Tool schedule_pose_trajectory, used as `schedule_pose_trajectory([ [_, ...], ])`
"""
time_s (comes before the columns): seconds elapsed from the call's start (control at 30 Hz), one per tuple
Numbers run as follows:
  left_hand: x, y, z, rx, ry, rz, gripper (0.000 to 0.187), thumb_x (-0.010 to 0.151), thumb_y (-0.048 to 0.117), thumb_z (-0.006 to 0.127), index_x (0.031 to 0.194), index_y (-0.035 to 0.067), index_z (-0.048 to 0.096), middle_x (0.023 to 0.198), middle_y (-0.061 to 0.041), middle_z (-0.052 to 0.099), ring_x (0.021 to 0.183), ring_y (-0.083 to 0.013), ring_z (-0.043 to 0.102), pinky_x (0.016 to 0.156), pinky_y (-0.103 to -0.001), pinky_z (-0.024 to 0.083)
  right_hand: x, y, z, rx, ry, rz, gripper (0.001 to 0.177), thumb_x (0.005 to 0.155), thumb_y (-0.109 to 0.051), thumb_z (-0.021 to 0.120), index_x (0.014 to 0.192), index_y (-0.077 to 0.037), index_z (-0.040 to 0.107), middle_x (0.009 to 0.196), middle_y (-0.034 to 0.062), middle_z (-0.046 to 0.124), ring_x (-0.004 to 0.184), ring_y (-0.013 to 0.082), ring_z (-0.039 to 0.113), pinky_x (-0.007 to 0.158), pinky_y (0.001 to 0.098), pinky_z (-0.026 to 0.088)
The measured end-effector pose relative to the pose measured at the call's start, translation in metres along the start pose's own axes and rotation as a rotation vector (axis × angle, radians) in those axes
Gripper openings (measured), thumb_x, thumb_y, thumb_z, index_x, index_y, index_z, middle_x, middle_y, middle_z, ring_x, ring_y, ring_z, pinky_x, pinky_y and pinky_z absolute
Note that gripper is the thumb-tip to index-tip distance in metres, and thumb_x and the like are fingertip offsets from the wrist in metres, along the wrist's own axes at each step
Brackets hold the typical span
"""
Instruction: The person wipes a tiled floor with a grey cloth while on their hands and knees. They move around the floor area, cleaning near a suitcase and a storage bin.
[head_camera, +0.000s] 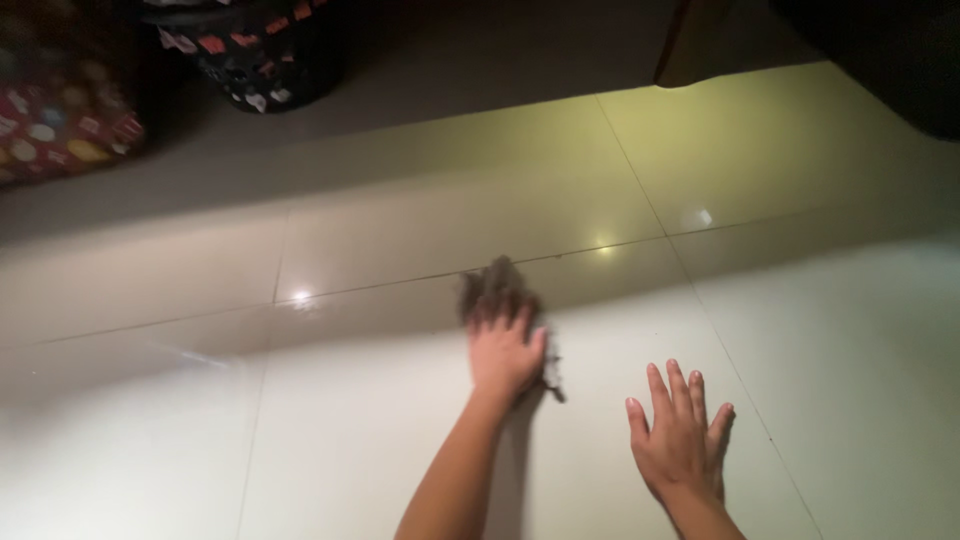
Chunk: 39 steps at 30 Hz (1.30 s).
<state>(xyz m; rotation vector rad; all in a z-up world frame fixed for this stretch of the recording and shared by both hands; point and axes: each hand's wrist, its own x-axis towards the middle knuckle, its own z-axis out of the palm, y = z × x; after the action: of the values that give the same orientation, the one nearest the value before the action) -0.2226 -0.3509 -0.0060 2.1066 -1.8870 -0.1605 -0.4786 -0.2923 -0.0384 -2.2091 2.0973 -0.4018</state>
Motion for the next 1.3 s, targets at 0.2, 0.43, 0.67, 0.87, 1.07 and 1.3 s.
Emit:
schedule_pose_trajectory([
  [0.2, -0.067, 0.058, 0.002, -0.087, -0.225, 0.515, 0.064, 0.098, 0.052, 0.046, 0.154, 0.024, 0.043, 0.164, -0.014, 0.032, 0.152, -0.0427, 0.02, 0.121, -0.056, 0.011, 0.003, 0.003, 0.007, 0.095, 0.026, 0.121, 0.05, 0.1, -0.036, 0.042, 0.15, -0.03, 0.047, 0.166, -0.0034, 0.031, 0.156, 0.028, 0.018, 0.117, 0.0719, 0.001],
  [0.43, -0.04, 0.001, -0.017, -0.107, -0.176, 0.183, 0.067, 0.093, 0.051, 0.051, 0.155, 0.024, 0.043, 0.163, -0.012, 0.033, 0.15, -0.0383, 0.025, 0.123, -0.054, 0.014, 0.002, 0.009, 0.013, 0.088, 0.049, 0.108, 0.051, 0.1, -0.034, 0.042, 0.15, -0.028, 0.047, 0.165, -0.0037, 0.032, 0.155, 0.0267, 0.018, 0.118, 0.0696, 0.0],
  [0.67, -0.1, 0.076, 0.011, -0.081, -0.183, 0.443, 0.069, 0.096, 0.05, 0.05, 0.157, 0.017, 0.04, 0.165, -0.014, 0.031, 0.151, -0.0419, 0.021, 0.12, -0.057, 0.013, 0.002, 0.011, 0.015, 0.144, 0.076, 0.094, 0.049, 0.1, -0.032, 0.043, 0.148, -0.026, 0.051, 0.165, -0.0029, 0.036, 0.155, 0.0271, 0.022, 0.118, 0.0698, 0.001],
  [0.87, -0.082, -0.017, -0.016, -0.041, -0.244, 0.137, 0.07, 0.095, 0.052, 0.047, 0.158, 0.024, 0.037, 0.166, -0.009, 0.03, 0.152, -0.0369, 0.022, 0.125, -0.051, 0.012, 0.002, 0.013, 0.021, 0.198, 0.135, 0.079, 0.044, 0.102, -0.031, 0.043, 0.143, -0.022, 0.058, 0.16, -0.0018, 0.046, 0.154, 0.0271, 0.029, 0.12, 0.0715, 0.001],
  [1.07, -0.069, 0.066, 0.028, -0.011, 0.021, 0.164, 0.066, 0.096, 0.047, 0.052, 0.153, 0.016, 0.044, 0.164, -0.014, 0.034, 0.151, -0.0415, 0.022, 0.122, -0.054, 0.012, -0.001, 0.009, -0.002, 0.253, 0.082, 0.03, 0.047, 0.104, -0.033, 0.044, 0.149, -0.022, 0.052, 0.156, -0.0021, 0.05, 0.154, 0.0284, 0.03, 0.12, 0.0718, 0.0],
  [1.3, -0.139, 0.048, -0.022, -0.471, 0.056, 0.273, 0.063, 0.09, 0.025, 0.069, 0.15, 0.016, 0.051, 0.16, -0.018, 0.044, 0.146, -0.0378, 0.043, 0.12, -0.051, 0.034, -0.008, -0.003, -0.031, 0.254, -0.003, -0.026, 0.063, 0.094, -0.052, 0.05, 0.151, -0.027, 0.045, 0.16, -0.0022, 0.042, 0.153, 0.0258, 0.026, 0.118, 0.0686, -0.002],
])
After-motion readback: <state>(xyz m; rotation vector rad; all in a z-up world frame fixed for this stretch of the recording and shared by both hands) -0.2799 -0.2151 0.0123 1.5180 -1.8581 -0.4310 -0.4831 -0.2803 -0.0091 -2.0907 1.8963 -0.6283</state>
